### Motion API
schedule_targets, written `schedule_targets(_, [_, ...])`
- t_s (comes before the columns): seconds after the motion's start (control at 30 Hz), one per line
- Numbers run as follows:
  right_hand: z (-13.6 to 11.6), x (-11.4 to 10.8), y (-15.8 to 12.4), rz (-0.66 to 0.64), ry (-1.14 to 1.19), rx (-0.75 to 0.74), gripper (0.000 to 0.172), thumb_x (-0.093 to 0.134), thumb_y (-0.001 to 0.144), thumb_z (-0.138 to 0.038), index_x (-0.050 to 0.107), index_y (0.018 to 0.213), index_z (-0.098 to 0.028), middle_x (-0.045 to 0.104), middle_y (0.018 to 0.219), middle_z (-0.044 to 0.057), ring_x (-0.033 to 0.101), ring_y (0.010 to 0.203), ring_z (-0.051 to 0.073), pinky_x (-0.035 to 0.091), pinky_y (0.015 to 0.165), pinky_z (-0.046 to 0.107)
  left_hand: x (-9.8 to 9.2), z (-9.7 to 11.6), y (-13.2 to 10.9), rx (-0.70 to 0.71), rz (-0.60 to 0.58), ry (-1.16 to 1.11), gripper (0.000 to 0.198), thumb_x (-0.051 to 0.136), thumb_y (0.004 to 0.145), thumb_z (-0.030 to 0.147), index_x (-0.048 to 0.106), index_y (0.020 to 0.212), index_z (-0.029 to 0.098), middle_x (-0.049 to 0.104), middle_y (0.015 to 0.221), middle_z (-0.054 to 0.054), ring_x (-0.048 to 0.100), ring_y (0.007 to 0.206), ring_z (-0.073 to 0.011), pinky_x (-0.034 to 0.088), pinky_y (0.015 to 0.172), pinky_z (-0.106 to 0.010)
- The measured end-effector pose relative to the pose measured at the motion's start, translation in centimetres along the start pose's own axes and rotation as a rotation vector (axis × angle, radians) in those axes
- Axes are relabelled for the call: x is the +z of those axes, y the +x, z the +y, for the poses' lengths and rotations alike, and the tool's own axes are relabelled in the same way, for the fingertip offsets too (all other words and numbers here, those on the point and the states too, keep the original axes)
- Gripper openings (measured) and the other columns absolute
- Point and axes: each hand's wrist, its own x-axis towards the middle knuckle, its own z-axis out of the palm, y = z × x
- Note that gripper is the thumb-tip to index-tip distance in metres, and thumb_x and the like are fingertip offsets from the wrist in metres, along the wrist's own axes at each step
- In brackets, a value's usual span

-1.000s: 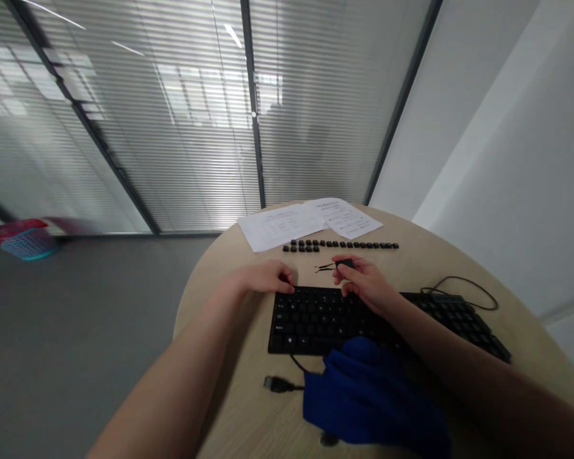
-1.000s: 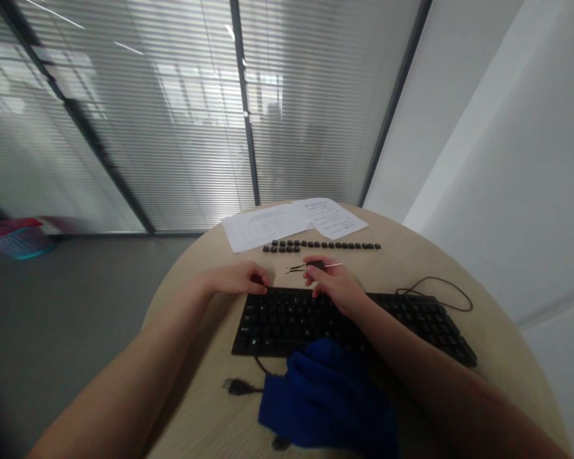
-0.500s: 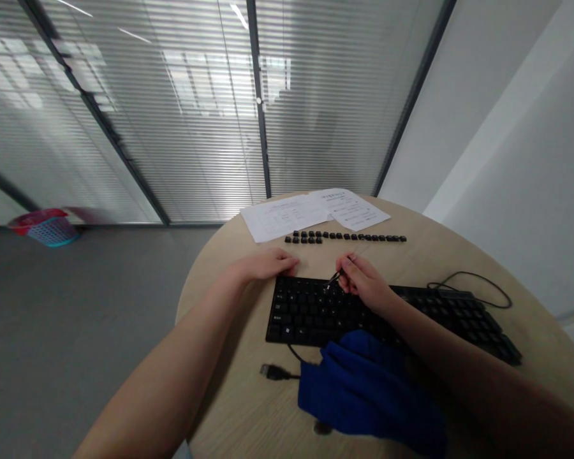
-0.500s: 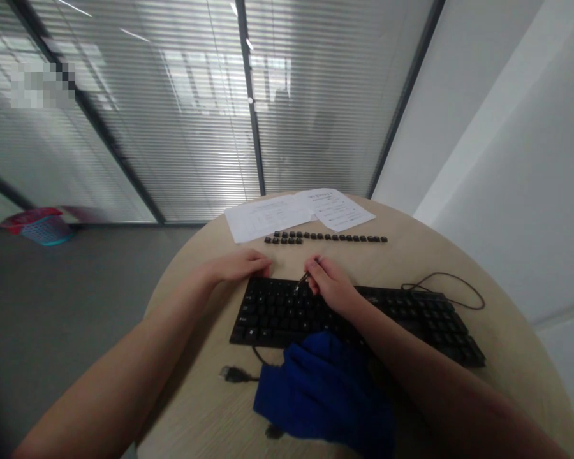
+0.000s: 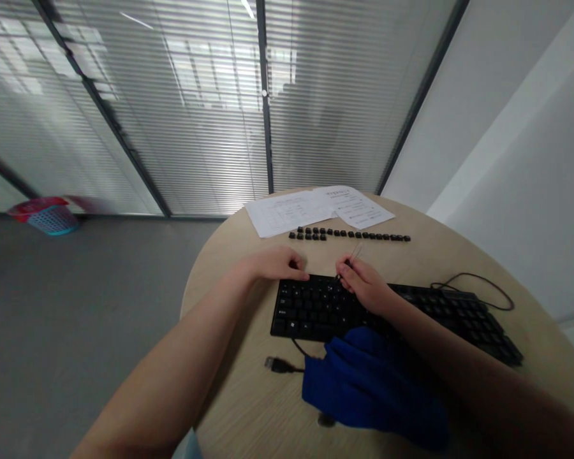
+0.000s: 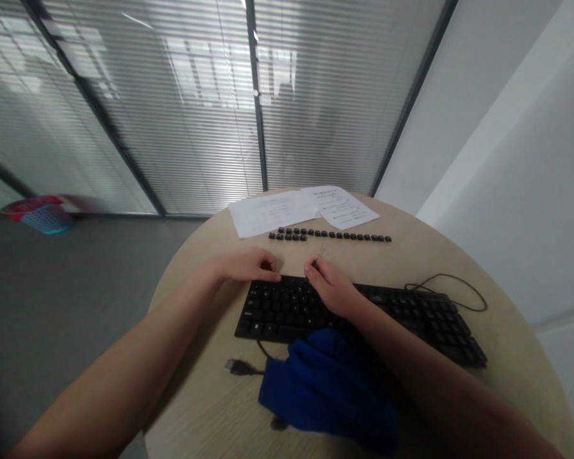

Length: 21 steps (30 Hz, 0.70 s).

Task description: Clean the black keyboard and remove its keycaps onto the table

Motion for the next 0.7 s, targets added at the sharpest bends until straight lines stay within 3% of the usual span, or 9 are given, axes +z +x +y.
schedule_targets(0.3, [-0.1, -0.1, 0.0, -0.033, -0.028, -0.001, 0.025, 0.038, 0.100, -0.042, 0.048, 0.088, -0.022, 0.050, 0.066, -0.003, 0.049, 0.060, 0.015, 0.040, 0.061, 0.029, 0.1, 0.1, 0.2, 0.038, 0.002, -0.003, 0.031, 0.063, 0.079, 0.050, 0.069, 0.076, 0.020, 0.064, 0.067, 0.001, 0.053, 0.062, -0.0136, 0.034, 0.060, -0.027])
schedule_targets(0.7, [-1.4, -0.2, -0.2, -0.101, -0.253, -0.121, 0.018, 0.043, 0.097, -0.033, 0.052, 0.087, -0.021, 0.059, 0.072, 0.001, 0.056, 0.067, 0.018, 0.040, 0.068, 0.031, 0.2, 0.1, 0.3, 0.032, 0.024, -0.024, 0.031, 0.065, 0.077, 0.049, 0.070, 0.075, 0.019, 0.064, 0.064, 0.001, 0.052, 0.060, -0.0128, 0.033, 0.057, -0.026])
